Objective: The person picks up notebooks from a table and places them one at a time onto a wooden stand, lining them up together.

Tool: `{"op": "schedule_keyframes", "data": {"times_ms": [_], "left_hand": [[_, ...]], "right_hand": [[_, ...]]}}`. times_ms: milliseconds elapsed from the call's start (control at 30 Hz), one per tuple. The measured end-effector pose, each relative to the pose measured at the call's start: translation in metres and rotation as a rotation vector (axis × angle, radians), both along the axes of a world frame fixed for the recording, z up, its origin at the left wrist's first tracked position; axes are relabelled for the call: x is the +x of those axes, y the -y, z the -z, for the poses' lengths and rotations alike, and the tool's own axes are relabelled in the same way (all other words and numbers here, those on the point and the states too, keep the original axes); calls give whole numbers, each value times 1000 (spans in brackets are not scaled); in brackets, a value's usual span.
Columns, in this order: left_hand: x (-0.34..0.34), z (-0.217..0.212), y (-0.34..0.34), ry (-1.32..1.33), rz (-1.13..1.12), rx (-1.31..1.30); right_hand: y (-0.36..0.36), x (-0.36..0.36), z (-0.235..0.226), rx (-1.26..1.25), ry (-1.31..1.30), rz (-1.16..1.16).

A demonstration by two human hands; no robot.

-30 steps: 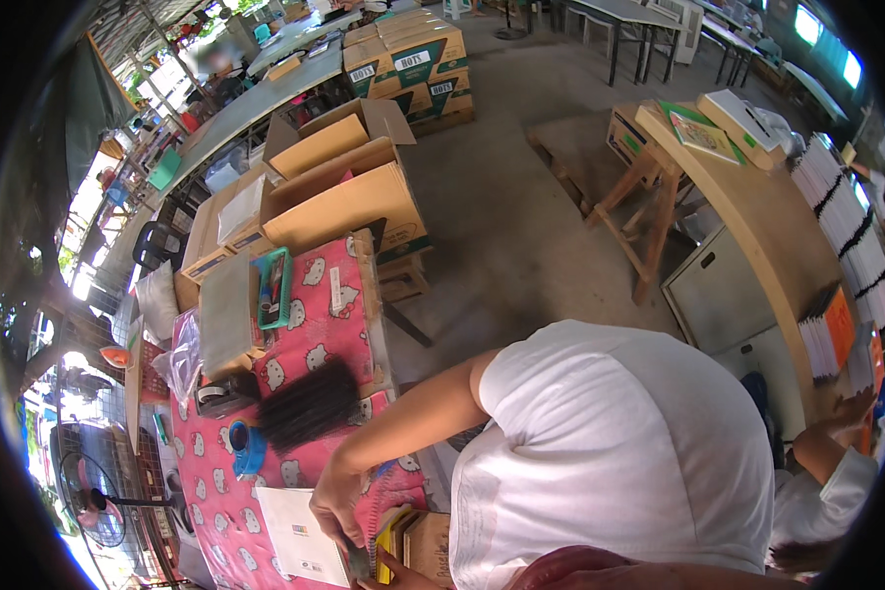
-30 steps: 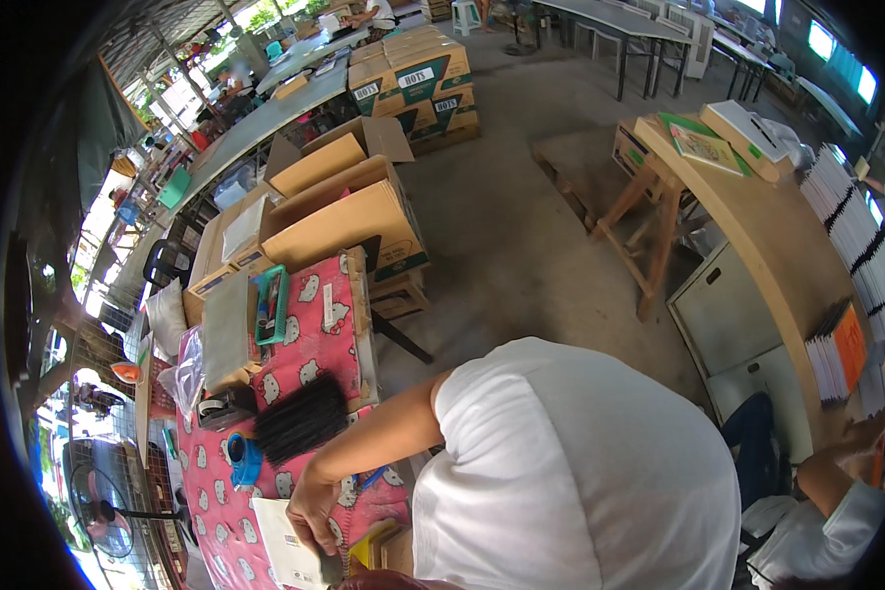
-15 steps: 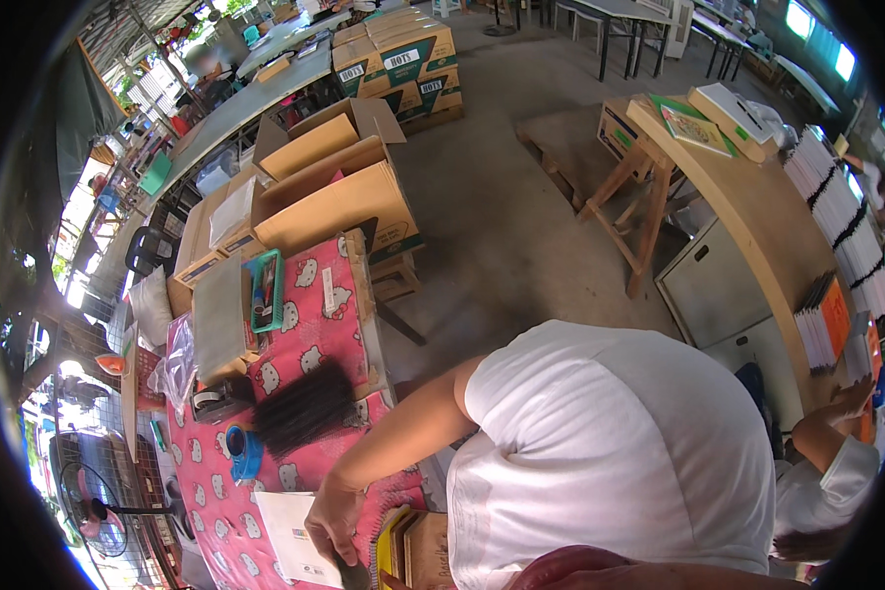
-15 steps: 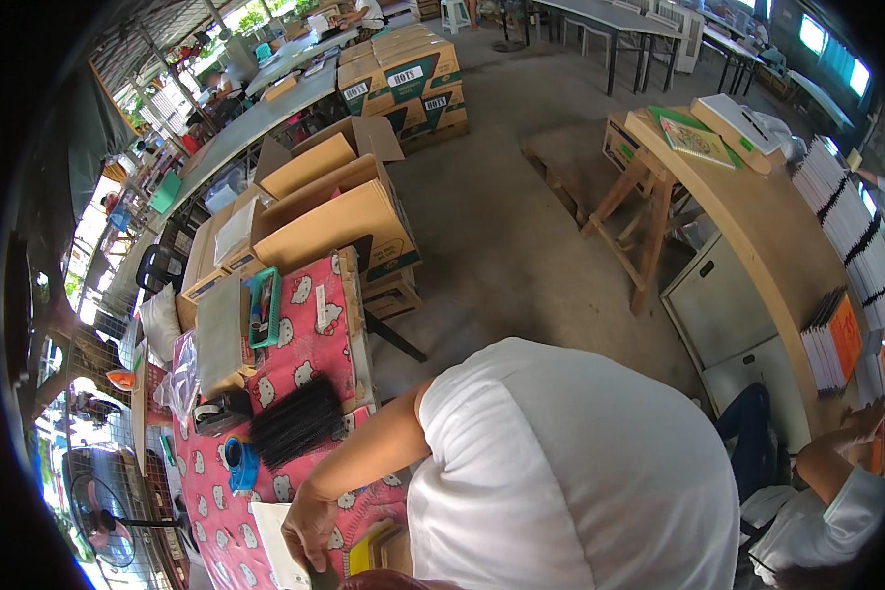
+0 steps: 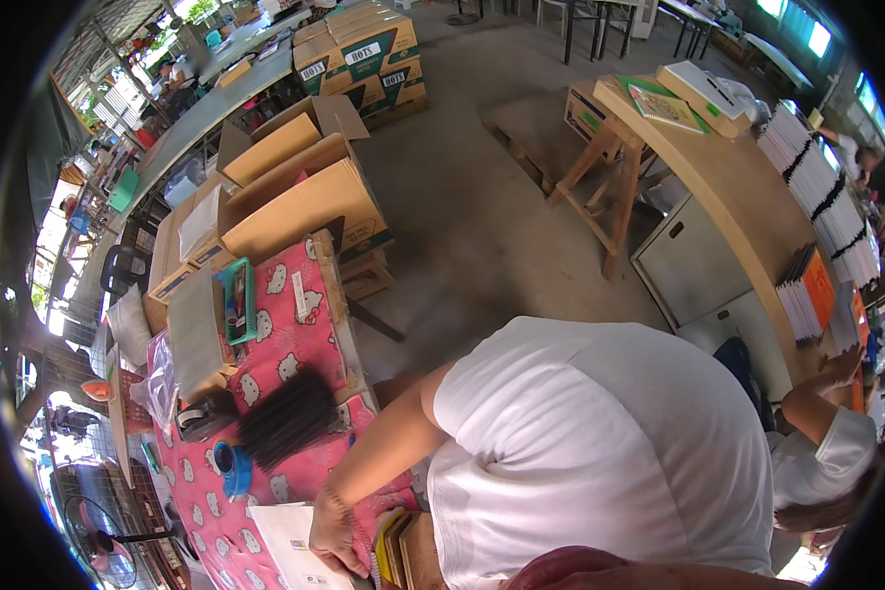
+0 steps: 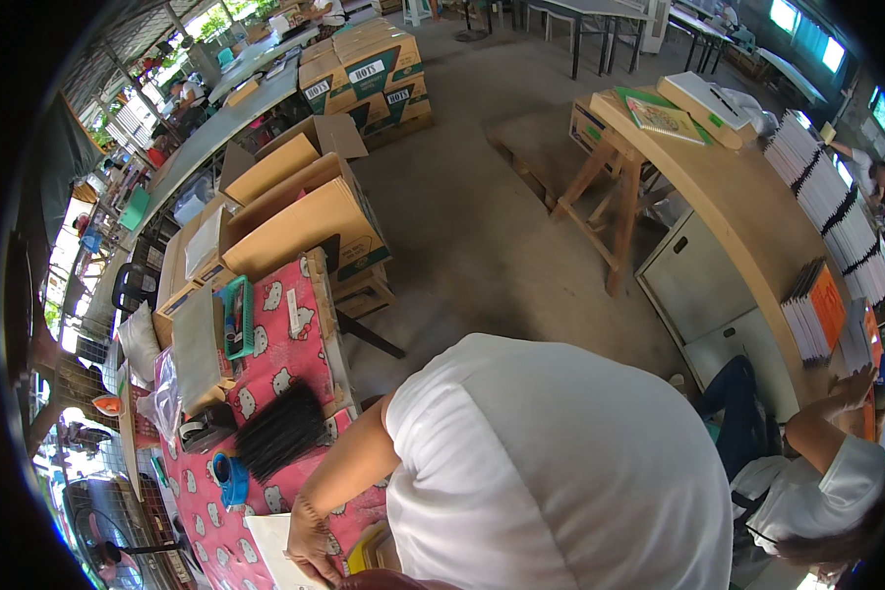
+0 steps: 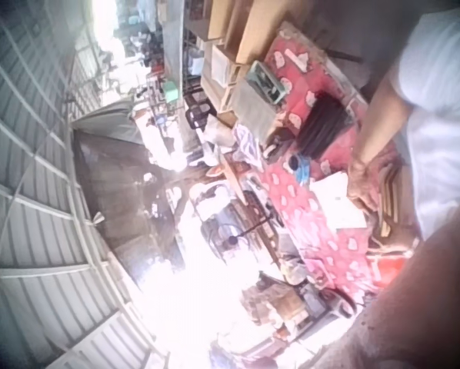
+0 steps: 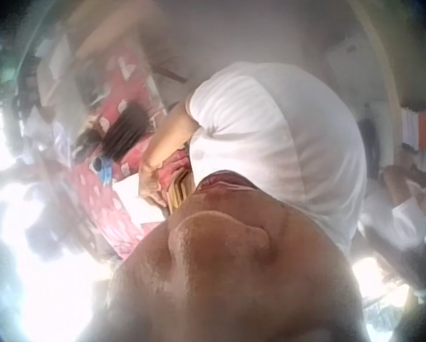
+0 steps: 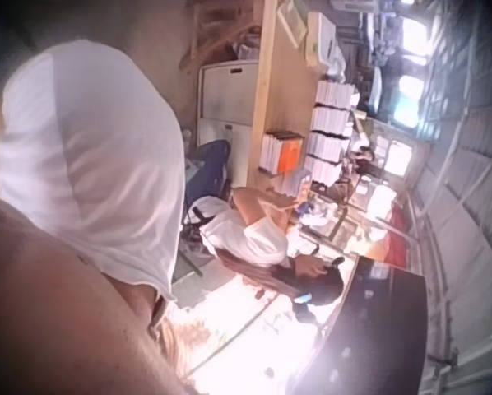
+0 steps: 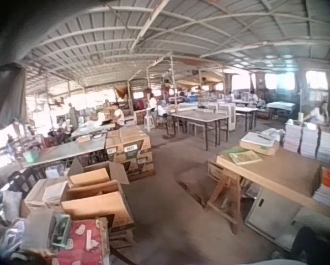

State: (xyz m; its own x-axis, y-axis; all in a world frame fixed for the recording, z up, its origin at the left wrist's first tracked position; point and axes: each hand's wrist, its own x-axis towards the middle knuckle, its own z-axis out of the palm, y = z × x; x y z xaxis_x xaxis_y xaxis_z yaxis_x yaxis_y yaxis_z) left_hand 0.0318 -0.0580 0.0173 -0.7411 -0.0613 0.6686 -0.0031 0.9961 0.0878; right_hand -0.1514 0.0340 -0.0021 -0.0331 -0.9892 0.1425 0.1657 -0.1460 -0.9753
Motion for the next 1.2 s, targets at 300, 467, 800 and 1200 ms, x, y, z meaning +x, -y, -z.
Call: {"op": "schedule_keyframes", "data": {"times_ms": [300,467,800,1200], "left_hand": [[0,2,4,-2,8,16],[7,2,13,-1,-41,36],[30,4,27,-59,-7,137],[60,18,45,-20,-38,841]], "right_hand": [[11,5,16,-92,410,-155],[-2,0,-7,70,-189,34],[26,1,23,-168,373,-309],[30,4,19,-149,393,-168]]}}
